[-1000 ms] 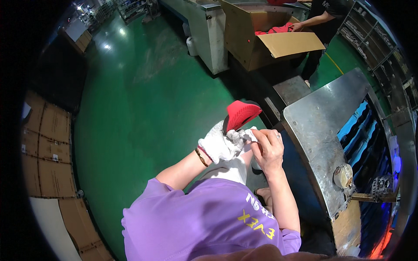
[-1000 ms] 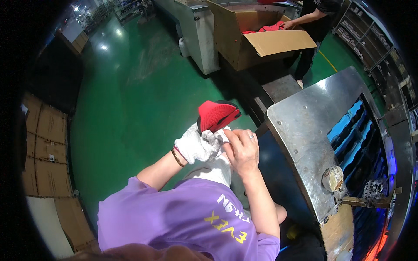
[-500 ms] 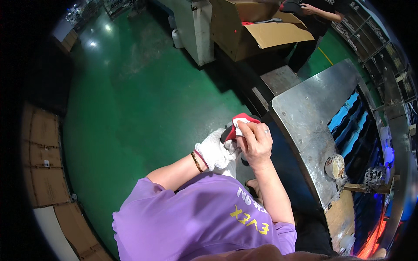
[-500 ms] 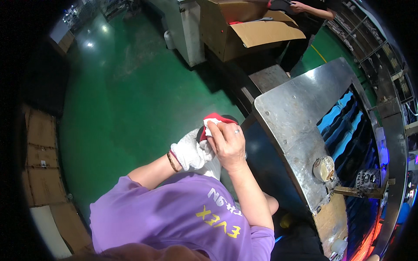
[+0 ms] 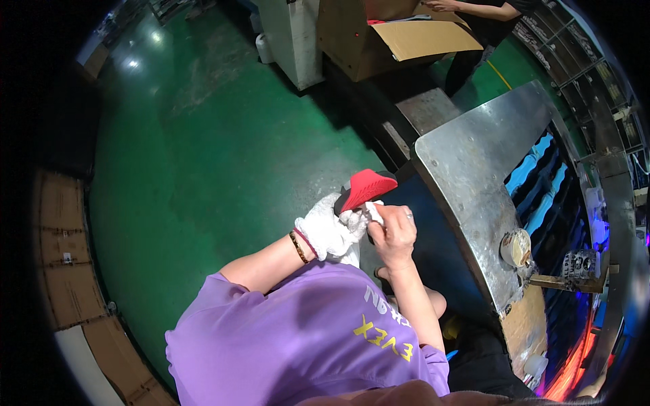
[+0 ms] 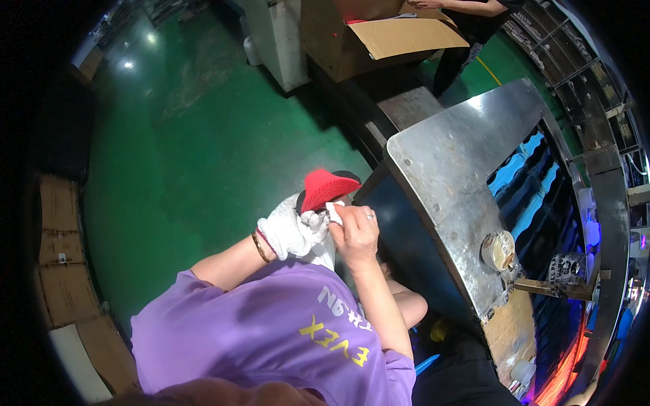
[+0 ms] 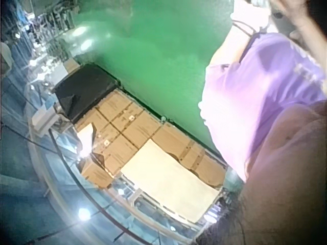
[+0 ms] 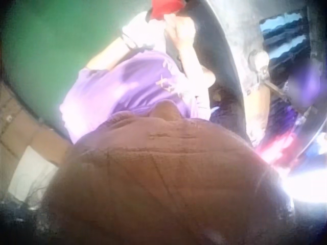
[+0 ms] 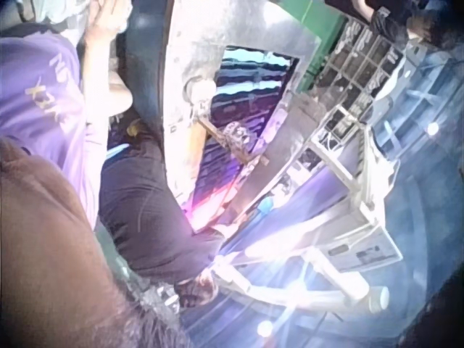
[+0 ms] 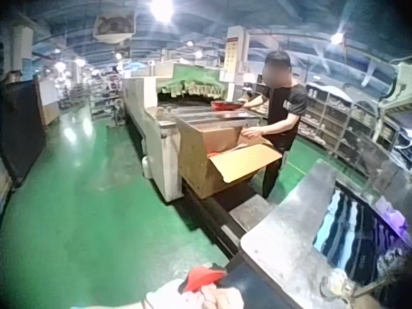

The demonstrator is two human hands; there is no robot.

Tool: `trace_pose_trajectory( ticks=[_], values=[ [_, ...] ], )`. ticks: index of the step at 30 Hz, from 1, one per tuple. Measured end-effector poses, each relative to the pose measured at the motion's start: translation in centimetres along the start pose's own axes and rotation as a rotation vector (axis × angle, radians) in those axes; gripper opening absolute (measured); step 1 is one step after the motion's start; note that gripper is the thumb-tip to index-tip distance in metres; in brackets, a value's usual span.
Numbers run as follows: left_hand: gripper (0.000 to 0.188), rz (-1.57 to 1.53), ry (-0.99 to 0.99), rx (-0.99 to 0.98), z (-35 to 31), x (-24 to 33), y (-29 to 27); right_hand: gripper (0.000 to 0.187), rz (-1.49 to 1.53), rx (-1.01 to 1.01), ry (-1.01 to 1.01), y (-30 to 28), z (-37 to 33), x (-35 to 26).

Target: The person applies glue to the edges of shoe soles using a brush. They repeatedly dip the brush into a container and spread the adhesive along the perimeter of each sole, then place the finished soles on a metal table.

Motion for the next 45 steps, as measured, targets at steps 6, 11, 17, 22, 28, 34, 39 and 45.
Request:
trace_pose_trajectory(
  ticks=[6,11,17,22,28,34,39,45],
  values=[
    [0.034,-1.011,-0.449,0.397,-1.3,0.0,2.0,0.029,-0.007,0.119,-0.061,-3.5,3.9,-2.3],
    [0.027,-1.336,-0.34,0.252,-0.8,-1.2,2.8,0.038,-0.071,0.018,-0.147,-1.1,4.9,-4.1],
    [0.027,-1.127,-0.273,0.158,-1.5,-5.3,1.8,0.049,-0.033,-0.069,-0.194,-0.7,2.8,-4.7],
    [0.028,-0.905,-0.347,0.238,-1.2,-2.8,1.3,0.037,-0.033,-0.139,-0.165,0.4,1.2,-3.9],
    [0.033,-1.255,-0.39,0.228,-0.3,0.6,2.9,0.029,0.013,-0.013,-0.059,-1.2,1.8,-2.4],
    [0.034,-1.344,-0.322,0.186,-0.1,0.7,3.4,0.034,0.028,0.081,-0.06,-2.6,5.1,-3.0],
    [0.032,-1.278,-0.326,0.245,-0.6,0.6,3.2,0.036,0.026,-0.011,-0.137,-0.9,3.8,-4.2],
    [0.03,-0.301,-0.116,0.225,1.3,3.3,1.5,0.031,0.14,-0.03,-0.013,-0.6,0.7,-1.9]
  ],
)
Point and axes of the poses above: each hand's wrist, its own z-axis towards the middle knuckle, its own y-axis out of the palm, x = y × z, the point moved 8 cm from there along z, towards the middle knuckle, and after that the axes turned 10 degrees about y, right-handed, at the moved point
